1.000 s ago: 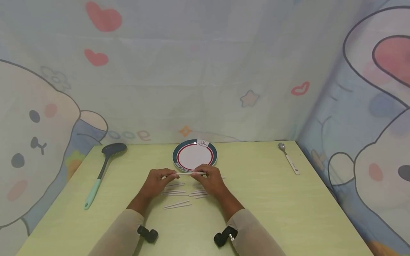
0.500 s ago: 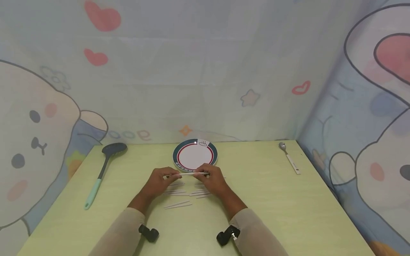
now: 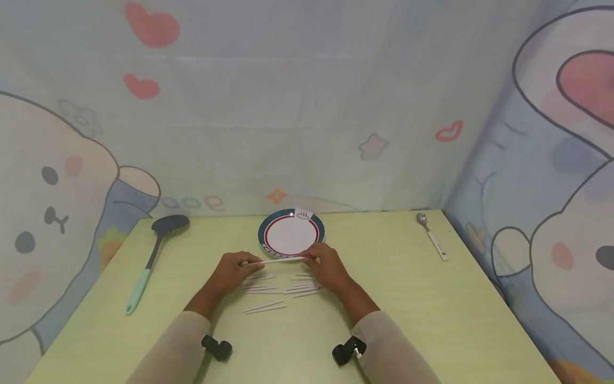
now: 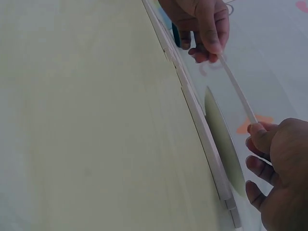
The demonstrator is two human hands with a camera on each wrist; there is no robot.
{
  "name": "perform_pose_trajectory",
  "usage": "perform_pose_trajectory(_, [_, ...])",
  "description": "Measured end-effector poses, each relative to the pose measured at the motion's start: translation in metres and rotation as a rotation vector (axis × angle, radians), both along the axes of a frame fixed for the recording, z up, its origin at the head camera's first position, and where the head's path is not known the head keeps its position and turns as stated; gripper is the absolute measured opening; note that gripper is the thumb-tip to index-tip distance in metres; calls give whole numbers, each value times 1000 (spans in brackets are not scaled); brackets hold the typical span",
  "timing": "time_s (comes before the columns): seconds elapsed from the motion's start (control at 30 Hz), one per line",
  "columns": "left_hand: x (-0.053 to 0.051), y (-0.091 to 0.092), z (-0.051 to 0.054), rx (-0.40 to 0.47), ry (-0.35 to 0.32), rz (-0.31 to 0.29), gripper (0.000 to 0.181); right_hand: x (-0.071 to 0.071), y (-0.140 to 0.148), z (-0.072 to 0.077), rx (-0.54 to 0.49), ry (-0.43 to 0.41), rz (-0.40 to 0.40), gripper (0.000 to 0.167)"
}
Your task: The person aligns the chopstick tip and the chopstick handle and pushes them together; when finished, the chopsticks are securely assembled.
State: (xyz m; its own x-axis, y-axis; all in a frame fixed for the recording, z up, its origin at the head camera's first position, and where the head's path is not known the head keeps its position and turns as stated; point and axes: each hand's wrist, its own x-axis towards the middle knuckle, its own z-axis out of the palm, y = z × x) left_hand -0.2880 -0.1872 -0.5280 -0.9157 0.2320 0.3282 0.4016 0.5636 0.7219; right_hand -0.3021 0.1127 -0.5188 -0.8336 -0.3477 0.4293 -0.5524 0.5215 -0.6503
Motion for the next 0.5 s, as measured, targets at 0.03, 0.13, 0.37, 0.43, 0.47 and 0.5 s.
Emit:
perform_pose_trajectory(0.03, [-1,-1,-1,-6,-2,5,10,0,1,0,5,0,-5,15])
perform_pose_trajectory(0.13, [-3,-5,-5,-24,18,7,8,-1,3,-1,10,-29,-32,14])
perform_pose_trajectory(0.37, [-4,-10,-8,-55,111,-11,7,-2,6,0,8,-124,-67,6])
perform_pose_trajectory(0.43, [-4,-11,-9,-71,114,2,6,-4,7,-3,1,-110,-66,6])
perform_pose_trajectory(0.47, [-4,-11,-10,-78,109,7,7,-5,8,-6,0,-103,-66,6])
perform_pose_trajectory(0.5, [-4,-11,-10,-85,102,13,6,-6,9,-7,-4,-102,-64,7])
